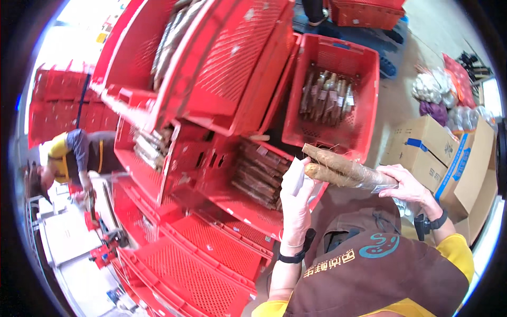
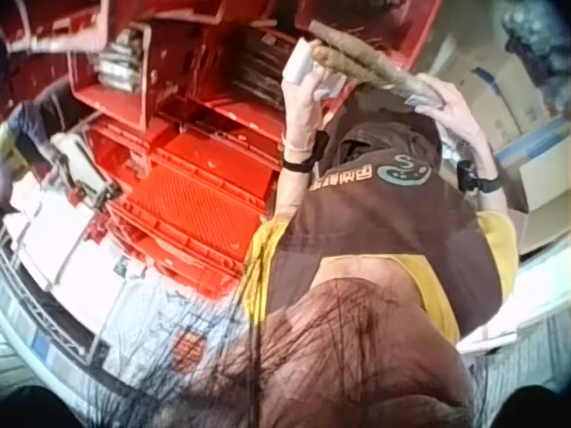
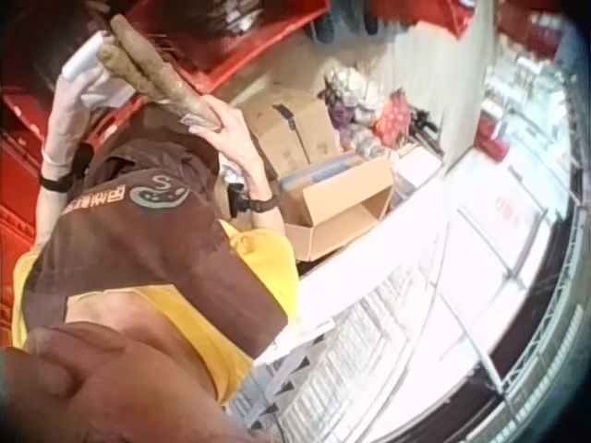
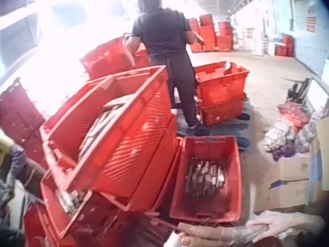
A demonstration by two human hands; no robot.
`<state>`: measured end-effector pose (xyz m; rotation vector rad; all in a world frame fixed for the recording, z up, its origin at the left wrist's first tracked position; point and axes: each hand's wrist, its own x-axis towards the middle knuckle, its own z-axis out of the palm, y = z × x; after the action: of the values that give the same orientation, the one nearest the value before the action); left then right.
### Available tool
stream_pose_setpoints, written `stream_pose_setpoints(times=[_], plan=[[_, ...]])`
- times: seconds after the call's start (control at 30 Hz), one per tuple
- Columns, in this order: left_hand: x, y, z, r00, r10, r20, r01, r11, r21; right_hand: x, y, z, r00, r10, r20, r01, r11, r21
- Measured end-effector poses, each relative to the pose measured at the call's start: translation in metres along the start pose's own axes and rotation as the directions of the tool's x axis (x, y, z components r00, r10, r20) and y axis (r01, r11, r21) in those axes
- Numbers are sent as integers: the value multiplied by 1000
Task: The person picks up individual yams from a red plastic crate, applies a small white label to each one, and places them into a second red crate. The process is repeated for multiple yams throughout the clip.
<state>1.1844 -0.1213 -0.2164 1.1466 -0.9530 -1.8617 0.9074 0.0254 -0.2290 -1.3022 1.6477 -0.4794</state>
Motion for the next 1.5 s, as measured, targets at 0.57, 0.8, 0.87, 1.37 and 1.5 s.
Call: stream_pose_setpoints(times=[0.57, 0.8, 0.87, 1.37, 1.5], plan=[[-78, 3, -73, 959, 66, -274, -59, 998, 36, 33, -46, 28, 903, -114, 413, 71, 990, 118], [-72, 14, -66, 966, -56, -253, 38, 996, -77, 39, -43, 36, 867, -2, 499, -141, 959, 248], [-64, 12, -67, 978, -74, -194, 51, 991, -122, 40, -35, 32, 870, 56, 489, -191, 954, 231], [-14, -165, -84, 818, -333, -469, 316, 941, -119, 393, 431, 127, 790, 596, -143, -3, 238, 971], [-2, -192, -91, 759, -384, -525, 289, 922, -258, 427, 538, 91, 738, 578, -348, 44, 473, 880]])
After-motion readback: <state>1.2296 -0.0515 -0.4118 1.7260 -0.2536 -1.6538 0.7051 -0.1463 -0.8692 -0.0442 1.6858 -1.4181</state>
